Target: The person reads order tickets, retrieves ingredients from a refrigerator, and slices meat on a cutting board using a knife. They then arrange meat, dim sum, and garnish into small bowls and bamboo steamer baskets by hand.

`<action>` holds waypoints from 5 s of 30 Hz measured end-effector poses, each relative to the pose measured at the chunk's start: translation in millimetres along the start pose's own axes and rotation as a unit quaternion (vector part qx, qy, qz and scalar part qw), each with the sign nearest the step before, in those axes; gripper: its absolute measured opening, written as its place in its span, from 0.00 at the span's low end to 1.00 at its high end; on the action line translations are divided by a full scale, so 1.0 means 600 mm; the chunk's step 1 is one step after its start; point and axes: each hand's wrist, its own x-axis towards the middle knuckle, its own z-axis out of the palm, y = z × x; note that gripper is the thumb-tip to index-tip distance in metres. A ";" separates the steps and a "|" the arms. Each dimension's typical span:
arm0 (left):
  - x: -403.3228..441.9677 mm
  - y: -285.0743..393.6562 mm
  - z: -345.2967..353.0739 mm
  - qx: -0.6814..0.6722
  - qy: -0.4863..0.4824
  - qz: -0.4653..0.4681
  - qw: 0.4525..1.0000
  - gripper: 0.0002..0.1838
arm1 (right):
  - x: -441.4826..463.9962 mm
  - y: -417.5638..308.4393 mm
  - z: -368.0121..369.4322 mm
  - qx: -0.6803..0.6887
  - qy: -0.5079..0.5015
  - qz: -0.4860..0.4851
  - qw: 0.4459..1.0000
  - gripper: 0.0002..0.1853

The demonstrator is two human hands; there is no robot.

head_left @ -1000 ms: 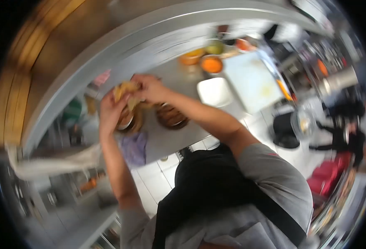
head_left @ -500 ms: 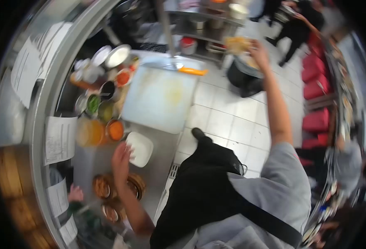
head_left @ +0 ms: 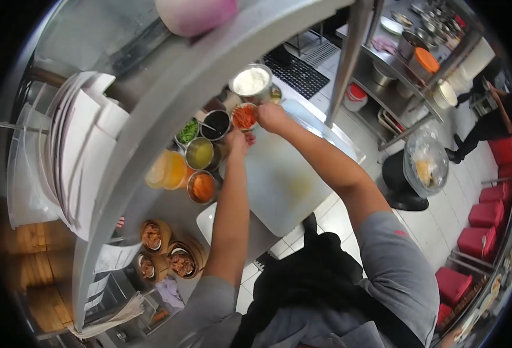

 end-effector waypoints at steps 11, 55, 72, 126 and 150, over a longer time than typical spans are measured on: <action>-0.076 0.038 0.071 0.130 0.104 0.121 0.979 0.16 | 0.080 0.040 0.117 -0.047 0.039 0.026 0.998 0.13; -0.612 -0.023 -0.761 0.182 0.334 0.134 0.915 0.13 | -0.312 -0.736 0.097 0.269 -0.344 -0.013 0.899 0.08; -0.610 0.009 -0.750 0.282 0.221 0.120 0.926 0.14 | -0.315 -0.756 0.120 0.005 -0.105 -0.372 0.922 0.13; -0.711 -0.069 -0.931 0.130 0.383 0.142 0.903 0.14 | -0.285 -0.962 0.236 0.237 -0.295 -0.271 0.885 0.11; -0.699 -0.004 -0.958 0.196 0.285 0.103 0.933 0.16 | -0.281 -0.972 0.240 0.109 -0.208 -0.604 0.761 0.09</action>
